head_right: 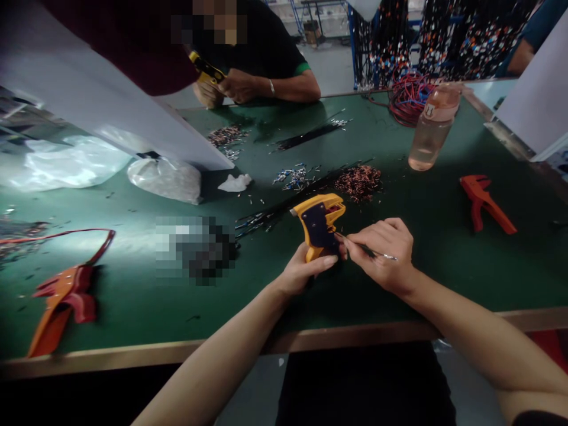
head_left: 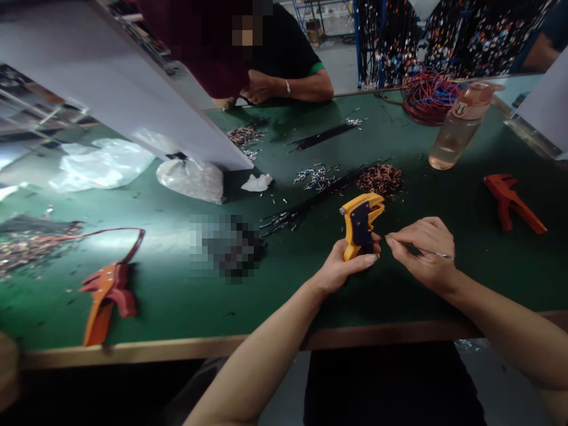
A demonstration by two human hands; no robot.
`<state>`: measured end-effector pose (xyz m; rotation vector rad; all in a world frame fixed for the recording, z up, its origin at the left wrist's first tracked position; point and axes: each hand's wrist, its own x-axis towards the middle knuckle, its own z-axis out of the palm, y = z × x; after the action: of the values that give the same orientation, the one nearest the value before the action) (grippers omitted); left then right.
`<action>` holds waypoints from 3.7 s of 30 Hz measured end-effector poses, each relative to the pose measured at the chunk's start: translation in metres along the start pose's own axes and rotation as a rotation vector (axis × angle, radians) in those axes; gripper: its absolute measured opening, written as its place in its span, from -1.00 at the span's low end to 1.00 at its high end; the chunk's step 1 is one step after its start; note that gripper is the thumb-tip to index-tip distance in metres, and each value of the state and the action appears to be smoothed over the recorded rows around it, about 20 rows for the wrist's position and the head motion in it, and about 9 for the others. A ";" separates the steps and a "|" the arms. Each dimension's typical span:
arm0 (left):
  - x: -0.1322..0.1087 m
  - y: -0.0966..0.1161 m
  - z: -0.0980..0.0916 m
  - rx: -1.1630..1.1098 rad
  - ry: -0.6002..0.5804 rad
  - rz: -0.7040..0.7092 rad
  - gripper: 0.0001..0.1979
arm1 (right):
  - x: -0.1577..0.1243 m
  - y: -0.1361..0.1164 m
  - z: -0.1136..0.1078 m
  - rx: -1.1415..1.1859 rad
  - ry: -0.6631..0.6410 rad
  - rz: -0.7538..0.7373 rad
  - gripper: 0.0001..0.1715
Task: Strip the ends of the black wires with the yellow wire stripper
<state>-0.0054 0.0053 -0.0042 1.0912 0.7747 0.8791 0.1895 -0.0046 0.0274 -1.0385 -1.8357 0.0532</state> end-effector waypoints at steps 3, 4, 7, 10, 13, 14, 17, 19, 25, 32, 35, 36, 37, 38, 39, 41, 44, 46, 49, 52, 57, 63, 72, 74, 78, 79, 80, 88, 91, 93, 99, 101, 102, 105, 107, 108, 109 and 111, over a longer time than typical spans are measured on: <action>-0.001 0.001 0.002 -0.015 0.045 0.009 -0.56 | 0.000 0.000 -0.001 -0.032 -0.010 -0.046 -0.81; -0.001 0.002 0.003 -0.006 0.049 0.011 -0.57 | -0.001 0.000 -0.001 -0.039 -0.015 -0.065 -0.82; -0.002 0.005 0.004 0.055 0.047 0.012 -0.62 | -0.001 0.000 -0.001 0.000 -0.008 -0.098 -0.85; -0.002 0.005 0.004 0.091 0.062 0.006 -0.62 | -0.002 -0.001 -0.001 0.050 0.001 -0.070 -0.84; -0.001 0.004 0.004 0.089 0.085 0.001 -0.60 | -0.001 -0.001 -0.001 0.007 -0.006 -0.078 -0.84; 0.000 0.003 0.004 0.091 0.090 0.000 -0.60 | -0.001 -0.002 -0.001 -0.016 -0.003 -0.090 -0.84; 0.000 0.005 0.004 0.121 0.097 -0.004 -0.59 | 0.000 -0.003 0.000 -0.042 0.028 -0.135 -0.83; -0.001 0.007 0.006 0.151 0.105 -0.008 -0.59 | 0.000 -0.004 0.000 -0.037 0.047 -0.153 -0.84; -0.004 0.009 0.009 0.225 0.145 -0.016 -0.52 | 0.001 -0.005 0.000 -0.026 0.051 -0.144 -0.83; 0.003 0.001 -0.003 -0.085 0.089 0.023 -0.57 | 0.000 0.004 0.000 0.214 0.059 0.165 -0.81; 0.004 -0.001 -0.009 -0.180 -0.003 0.008 -0.49 | 0.001 0.016 0.003 0.490 0.078 0.477 -0.78; 0.004 -0.001 -0.010 -0.185 -0.040 -0.001 -0.48 | 0.001 0.020 0.005 0.587 0.089 0.556 -0.76; 0.004 -0.002 -0.011 -0.182 -0.075 -0.010 -0.48 | 0.001 0.023 0.006 0.673 0.096 0.612 -0.73; 0.003 -0.002 -0.011 -0.172 -0.111 -0.024 -0.48 | 0.002 0.026 0.008 0.743 0.101 0.651 -0.71; 0.002 -0.003 -0.012 -0.159 -0.143 -0.040 -0.47 | 0.003 0.027 0.009 0.797 0.103 0.675 -0.70; 0.000 -0.003 -0.012 -0.132 -0.196 -0.073 -0.47 | 0.004 0.029 0.010 0.863 0.102 0.703 -0.68; -0.002 -0.004 -0.011 -0.112 -0.239 -0.102 -0.46 | 0.005 0.027 0.011 0.908 0.100 0.727 -0.68; -0.003 -0.004 -0.011 -0.114 -0.251 -0.105 -0.46 | 0.005 0.027 0.011 0.918 0.102 0.749 -0.67; -0.003 -0.005 -0.012 -0.115 -0.259 -0.109 -0.45 | 0.005 0.028 0.012 0.923 0.094 0.772 -0.67; -0.003 -0.006 -0.013 -0.106 -0.264 -0.110 -0.45 | 0.004 0.030 0.013 0.926 0.079 0.788 -0.67; -0.004 -0.006 -0.013 -0.096 -0.285 -0.116 -0.46 | 0.005 0.029 0.013 0.957 0.058 0.824 -0.66; -0.005 -0.004 -0.012 -0.080 -0.263 -0.124 -0.46 | 0.007 0.026 0.011 0.943 0.016 0.843 -0.60; -0.005 0.000 -0.010 0.050 -0.213 -0.114 -0.55 | 0.007 0.025 0.010 0.931 0.002 0.828 -0.63; -0.005 0.001 -0.009 0.093 -0.184 -0.108 -0.58 | 0.007 0.024 0.010 0.937 -0.001 0.826 -0.62; -0.005 0.003 -0.005 0.160 -0.165 -0.074 -0.63 | 0.007 0.023 0.010 0.933 0.000 0.799 -0.61; -0.005 0.003 -0.003 0.169 -0.160 -0.070 -0.62 | 0.007 0.023 0.010 0.938 0.015 0.791 -0.61; -0.005 0.002 -0.002 0.167 -0.141 -0.066 -0.60 | 0.007 0.023 0.011 0.942 0.031 0.784 -0.61; -0.002 0.000 0.000 0.006 -0.076 -0.030 -0.60 | 0.005 0.024 0.016 0.859 0.093 0.781 -0.60; 0.000 0.002 -0.004 -0.074 -0.042 0.049 -0.60 | 0.005 0.027 0.016 0.749 0.125 0.777 -0.60; 0.001 0.002 -0.007 -0.104 0.007 0.079 -0.59 | 0.003 0.028 0.015 0.664 0.110 0.766 -0.61; 0.001 0.003 -0.008 -0.156 0.053 0.100 -0.54 | 0.000 0.022 0.014 0.500 0.049 0.698 -0.65; 0.000 0.004 -0.006 -0.160 0.068 0.105 -0.52 | 0.000 0.020 0.014 0.472 0.037 0.677 -0.67; 0.000 0.004 -0.006 -0.165 0.076 0.106 -0.51 | 0.000 0.020 0.014 0.462 0.030 0.668 -0.68; 0.001 0.006 -0.005 -0.174 0.076 0.078 -0.44 | -0.001 0.019 0.015 0.458 0.009 0.655 -0.70; 0.001 0.006 -0.006 -0.171 0.067 0.062 -0.41 | -0.002 0.018 0.016 0.469 0.005 0.661 -0.70; 0.001 0.006 -0.006 -0.169 0.068 0.060 -0.41 | -0.002 0.017 0.017 0.476 0.005 0.667 -0.70; 0.001 0.006 -0.006 -0.168 0.075 0.062 -0.42 | -0.003 0.017 0.017 0.485 0.004 0.675 -0.68; 0.000 0.007 -0.007 -0.171 0.108 0.065 -0.44 | -0.003 0.018 0.018 0.504 0.008 0.694 -0.65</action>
<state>-0.0129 0.0101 0.0001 0.9277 0.7418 1.0471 0.1876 0.0121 0.0074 -1.2393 -1.2715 0.8741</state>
